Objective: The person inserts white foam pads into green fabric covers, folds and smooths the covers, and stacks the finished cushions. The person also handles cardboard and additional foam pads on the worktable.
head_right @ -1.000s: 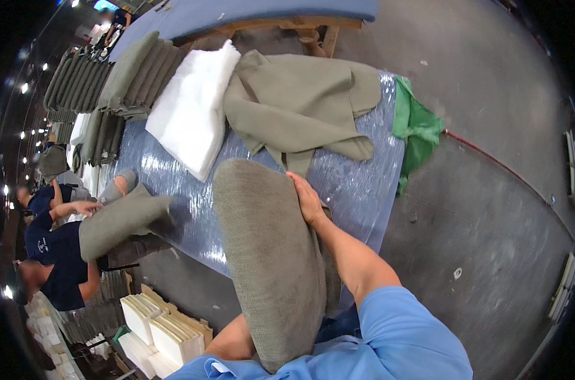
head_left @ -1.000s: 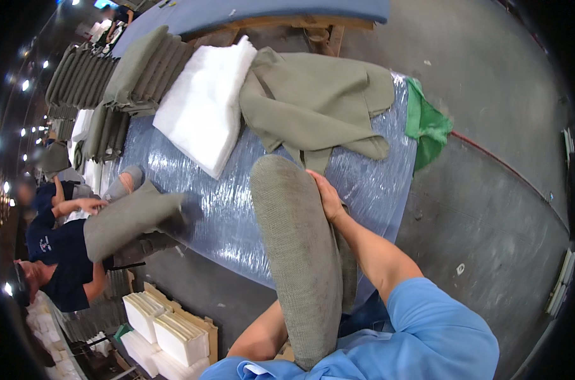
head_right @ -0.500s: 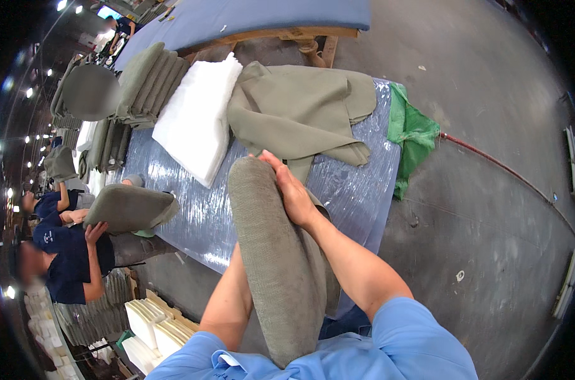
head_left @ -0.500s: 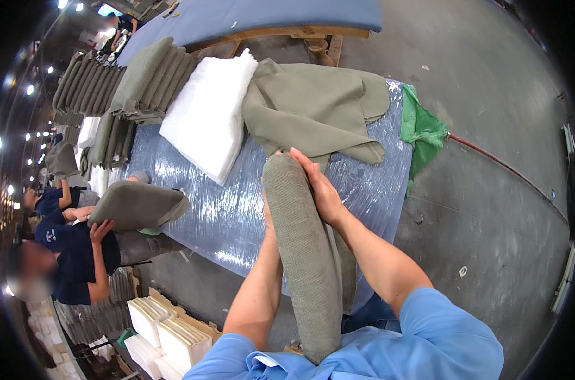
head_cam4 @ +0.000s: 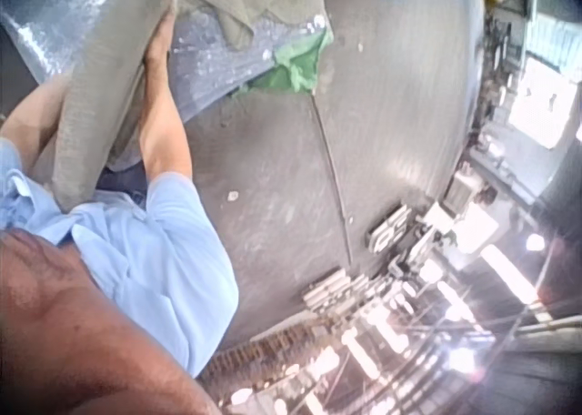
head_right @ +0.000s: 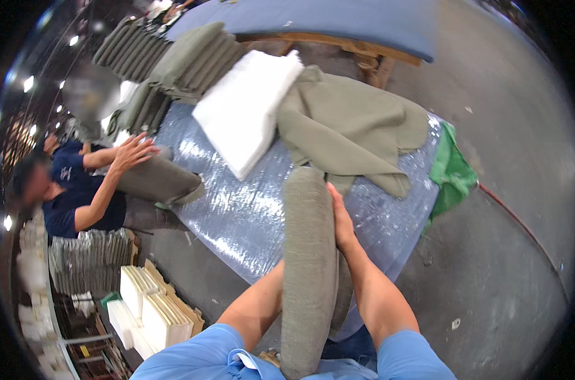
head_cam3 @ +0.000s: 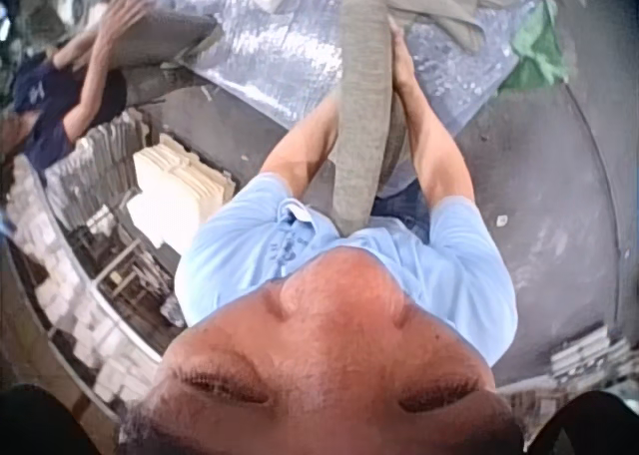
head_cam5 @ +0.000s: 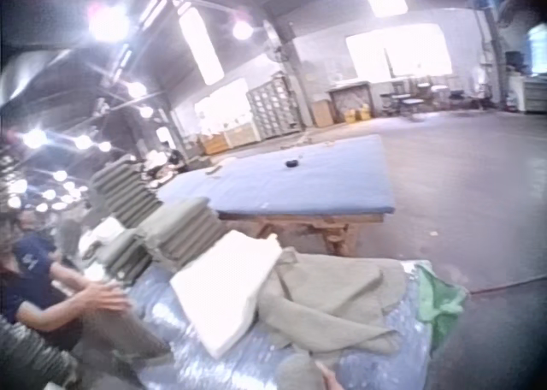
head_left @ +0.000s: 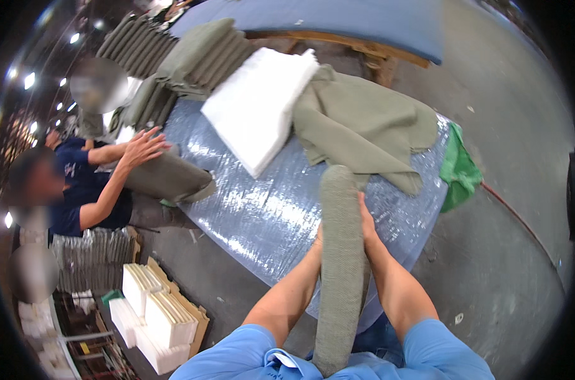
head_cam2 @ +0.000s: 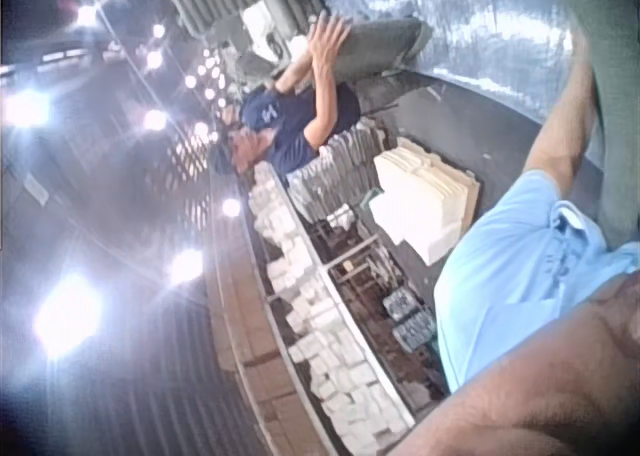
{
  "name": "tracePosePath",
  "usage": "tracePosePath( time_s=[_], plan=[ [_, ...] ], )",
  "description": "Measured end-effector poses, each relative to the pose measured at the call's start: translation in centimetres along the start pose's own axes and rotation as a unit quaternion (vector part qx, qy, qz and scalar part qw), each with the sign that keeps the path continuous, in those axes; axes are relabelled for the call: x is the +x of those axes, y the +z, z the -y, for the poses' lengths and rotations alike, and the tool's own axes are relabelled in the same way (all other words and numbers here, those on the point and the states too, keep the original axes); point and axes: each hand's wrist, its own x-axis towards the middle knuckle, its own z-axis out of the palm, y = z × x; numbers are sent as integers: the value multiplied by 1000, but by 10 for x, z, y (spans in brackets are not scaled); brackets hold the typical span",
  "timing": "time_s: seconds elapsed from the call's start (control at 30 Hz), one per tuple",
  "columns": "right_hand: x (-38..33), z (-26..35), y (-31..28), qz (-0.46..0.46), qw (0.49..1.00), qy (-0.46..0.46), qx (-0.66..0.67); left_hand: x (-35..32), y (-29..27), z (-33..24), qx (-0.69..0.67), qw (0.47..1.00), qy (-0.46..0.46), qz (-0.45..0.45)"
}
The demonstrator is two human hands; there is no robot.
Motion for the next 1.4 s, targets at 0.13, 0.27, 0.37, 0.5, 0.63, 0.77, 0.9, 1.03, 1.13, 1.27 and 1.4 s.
tracePosePath(
  time_s=[0.13, 0.27, 0.37, 0.5, 0.63, 0.77, 0.9, 1.03, 1.13, 1.27, 1.4],
  plan=[
    [-10, -36, -17, -110, 972, 113, 175, 8, -12, 25, 79, 996, -10, -28],
    [-2, -44, -22, -116, 937, 192, 268, 9, -18, 28, 132, 989, 16, -58],
    [-1, -41, -16, -96, 940, 211, 249, -2, -17, 16, 216, 970, 1, -107],
    [11, -35, -11, -72, 942, 230, 232, -51, -9, 9, 238, 966, 15, -99],
    [41, -25, -8, -42, 946, 243, 209, -150, 33, -67, 64, 995, 72, -12],
    [75, 9, 8, -16, 953, 239, 184, -215, 87, -184, 187, 976, 106, 39],
    [59, 15, 20, -6, 966, 220, 133, -245, 100, -179, 443, 888, 117, -15],
    [27, 21, 22, -15, 994, 102, -41, -282, 85, -176, 464, 880, 79, -67],
    [8, 37, 31, -50, 964, -31, -261, -316, 71, -179, 491, 854, 52, -164],
    [-25, 53, 40, -116, 924, -96, -351, -353, 54, -176, 519, 822, -1, -234],
    [-58, 78, 37, -144, 918, -153, -335, -383, 63, -163, 498, 831, 25, -246]
  ],
)
